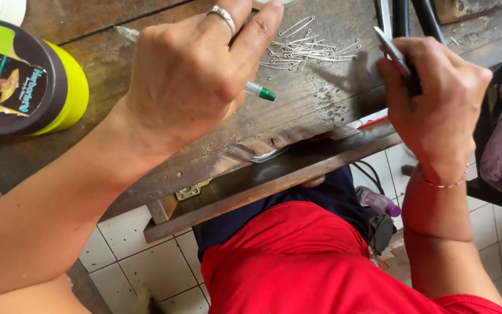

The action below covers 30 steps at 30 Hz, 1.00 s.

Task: The person is assembling jewelry components by threading a green bead onto a wire and bending the wire into a loop using pliers.

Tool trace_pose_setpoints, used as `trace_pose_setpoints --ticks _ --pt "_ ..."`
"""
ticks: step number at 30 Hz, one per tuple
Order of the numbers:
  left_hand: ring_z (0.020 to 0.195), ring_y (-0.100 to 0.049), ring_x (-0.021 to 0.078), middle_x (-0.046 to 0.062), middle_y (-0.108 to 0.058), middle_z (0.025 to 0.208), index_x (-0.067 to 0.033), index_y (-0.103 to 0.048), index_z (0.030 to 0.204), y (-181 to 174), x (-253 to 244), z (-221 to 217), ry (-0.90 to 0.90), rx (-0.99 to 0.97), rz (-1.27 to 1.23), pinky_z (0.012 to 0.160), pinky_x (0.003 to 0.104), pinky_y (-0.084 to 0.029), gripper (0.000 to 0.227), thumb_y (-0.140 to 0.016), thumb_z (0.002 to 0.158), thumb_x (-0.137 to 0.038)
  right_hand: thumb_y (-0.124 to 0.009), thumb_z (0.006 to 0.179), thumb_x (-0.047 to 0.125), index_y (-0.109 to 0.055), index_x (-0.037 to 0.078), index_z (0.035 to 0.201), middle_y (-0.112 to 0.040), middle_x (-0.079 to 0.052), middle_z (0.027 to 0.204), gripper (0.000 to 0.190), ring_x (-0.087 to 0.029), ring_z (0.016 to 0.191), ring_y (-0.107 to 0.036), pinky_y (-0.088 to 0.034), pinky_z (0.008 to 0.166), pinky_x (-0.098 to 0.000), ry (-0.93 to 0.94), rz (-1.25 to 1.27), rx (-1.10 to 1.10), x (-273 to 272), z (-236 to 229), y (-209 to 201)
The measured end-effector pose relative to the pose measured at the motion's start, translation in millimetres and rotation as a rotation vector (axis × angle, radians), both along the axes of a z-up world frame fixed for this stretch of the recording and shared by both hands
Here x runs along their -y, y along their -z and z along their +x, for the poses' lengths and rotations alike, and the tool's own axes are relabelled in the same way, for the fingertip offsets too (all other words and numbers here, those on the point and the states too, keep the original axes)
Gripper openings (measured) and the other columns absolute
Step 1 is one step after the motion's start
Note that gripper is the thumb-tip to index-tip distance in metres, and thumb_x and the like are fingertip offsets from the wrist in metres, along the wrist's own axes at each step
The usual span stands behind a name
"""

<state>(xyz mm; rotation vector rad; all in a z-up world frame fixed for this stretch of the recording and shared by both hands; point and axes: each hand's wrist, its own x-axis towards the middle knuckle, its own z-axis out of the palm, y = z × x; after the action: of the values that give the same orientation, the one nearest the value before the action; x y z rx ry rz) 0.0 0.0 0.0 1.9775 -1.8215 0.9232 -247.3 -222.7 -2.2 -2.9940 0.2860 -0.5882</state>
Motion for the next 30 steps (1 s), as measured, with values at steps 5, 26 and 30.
trace_pose_setpoints --ticks 5,26,30 --pt "0.064 -0.061 0.011 -0.005 -0.068 0.116 -0.0202 -0.07 0.125 1.9 -1.8 -1.9 0.007 -0.035 0.015 0.049 0.027 -0.042 0.017 -0.067 0.109 -0.016 -0.084 0.117 0.007 -0.077 0.001 0.132 -0.081 -0.013 0.117 0.018 -0.03 0.094 -0.076 -0.05 0.071 -0.0384 0.024 -0.12 -0.029 -13.3 23.5 3.1" --pt "0.075 -0.065 0.0253 0.004 -0.062 0.109 -0.0109 -0.074 0.128 -3.2 -0.7 4.6 0.168 -0.233 0.115 0.057 0.037 -0.049 0.022 -0.084 0.108 -0.016 -0.055 0.122 -0.008 -0.062 -0.022 0.118 -0.046 -0.016 0.072 0.016 -0.016 0.058 -0.043 -0.028 0.056 -0.0279 0.126 0.871 0.434 -22.2 14.6 24.0" --pt "0.071 -0.064 0.0219 0.005 -0.057 0.111 -0.0139 -0.061 0.1 -4.7 0.0 -2.5 0.165 -0.226 0.202 0.052 0.036 -0.044 0.027 -0.085 0.104 -0.025 -0.071 0.113 -0.024 -0.075 -0.019 0.112 -0.068 -0.026 0.1 0.007 -0.022 0.073 -0.052 -0.034 0.066 -0.0318 0.018 0.665 0.266 -13.5 -0.8 28.8"
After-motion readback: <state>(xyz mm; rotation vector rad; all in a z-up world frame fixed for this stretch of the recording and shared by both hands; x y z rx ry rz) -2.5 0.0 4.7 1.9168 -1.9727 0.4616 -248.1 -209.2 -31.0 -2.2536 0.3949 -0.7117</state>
